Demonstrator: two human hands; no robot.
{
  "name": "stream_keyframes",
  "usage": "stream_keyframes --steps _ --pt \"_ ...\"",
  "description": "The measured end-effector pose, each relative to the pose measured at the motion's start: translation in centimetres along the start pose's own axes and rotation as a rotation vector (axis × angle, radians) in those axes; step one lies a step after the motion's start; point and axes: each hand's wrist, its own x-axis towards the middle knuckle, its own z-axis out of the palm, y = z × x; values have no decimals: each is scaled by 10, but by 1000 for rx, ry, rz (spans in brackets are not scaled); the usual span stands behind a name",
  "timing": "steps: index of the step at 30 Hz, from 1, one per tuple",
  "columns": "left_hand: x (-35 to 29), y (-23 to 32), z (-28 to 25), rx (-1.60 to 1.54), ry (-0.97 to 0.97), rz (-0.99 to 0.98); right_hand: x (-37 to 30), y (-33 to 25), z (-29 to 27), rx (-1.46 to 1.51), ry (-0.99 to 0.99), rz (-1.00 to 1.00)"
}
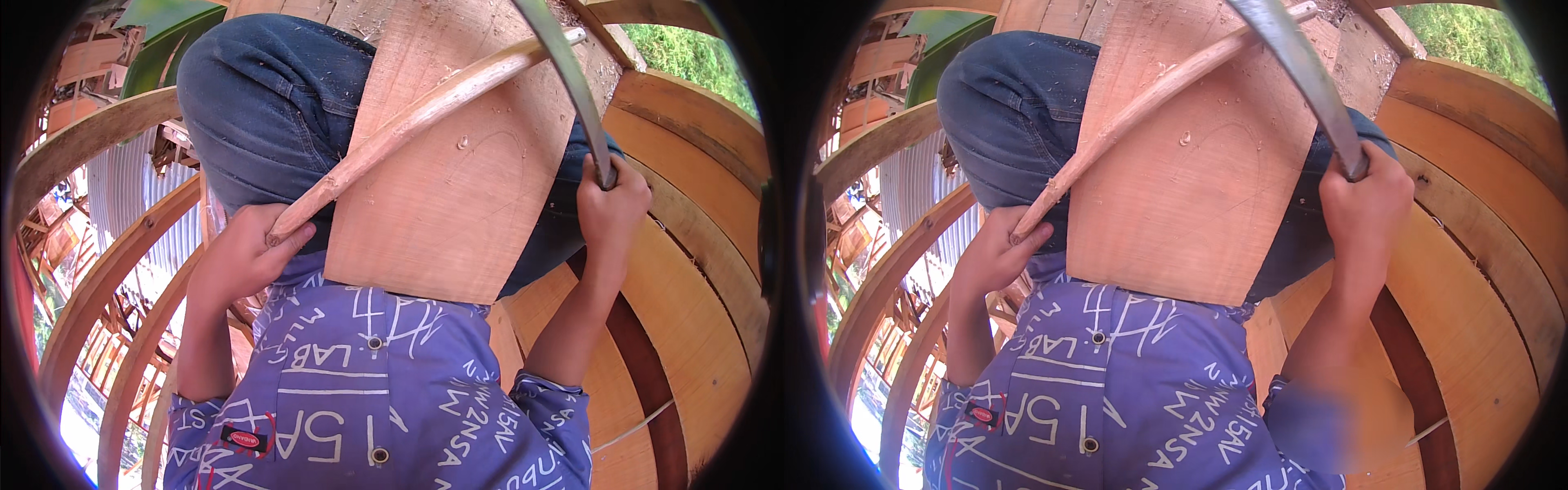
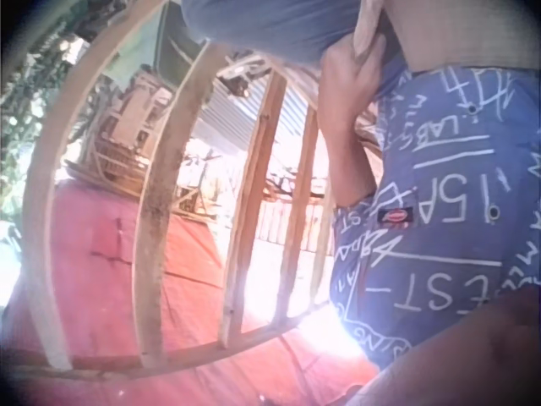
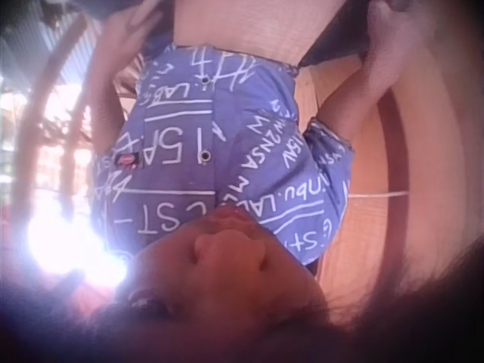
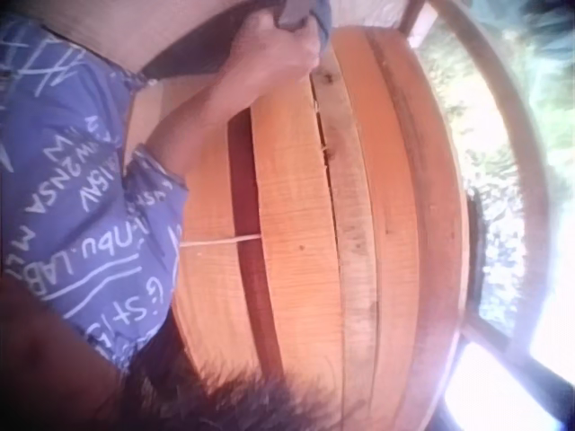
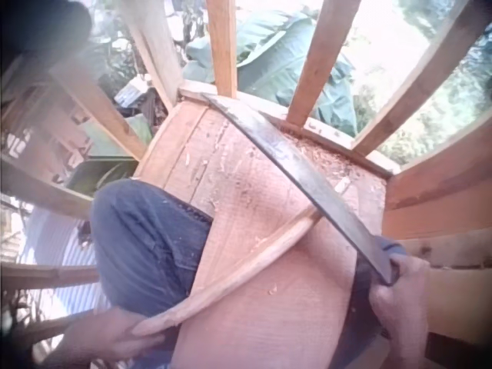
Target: The person sits cross-legged on a wooden floor and uses a curved blade to shave and shape a piece of wood held between their legs. They repeatedly draw the blade along the wood's surface to remove thin shavings.
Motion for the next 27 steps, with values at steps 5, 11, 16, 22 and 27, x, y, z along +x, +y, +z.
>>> stream_keyframes --steps 5,11,16,22,27 --pt "10 8 -2 20 -64 -35 -6 -5 1 77 -22 44" --pt "7 -2 -8 -1 -68 -16 -21 -34 12 -4 -66 -162" --pt "10 2 -4 -10 -85 6 12 22 4 25 109 16" --pt "16 7 -9 -40 -152 -31 0 -2 3 54 -34 114" --pt "10 1 -11 -47 -149 -26 -13 -22 9 51 -58 -78"
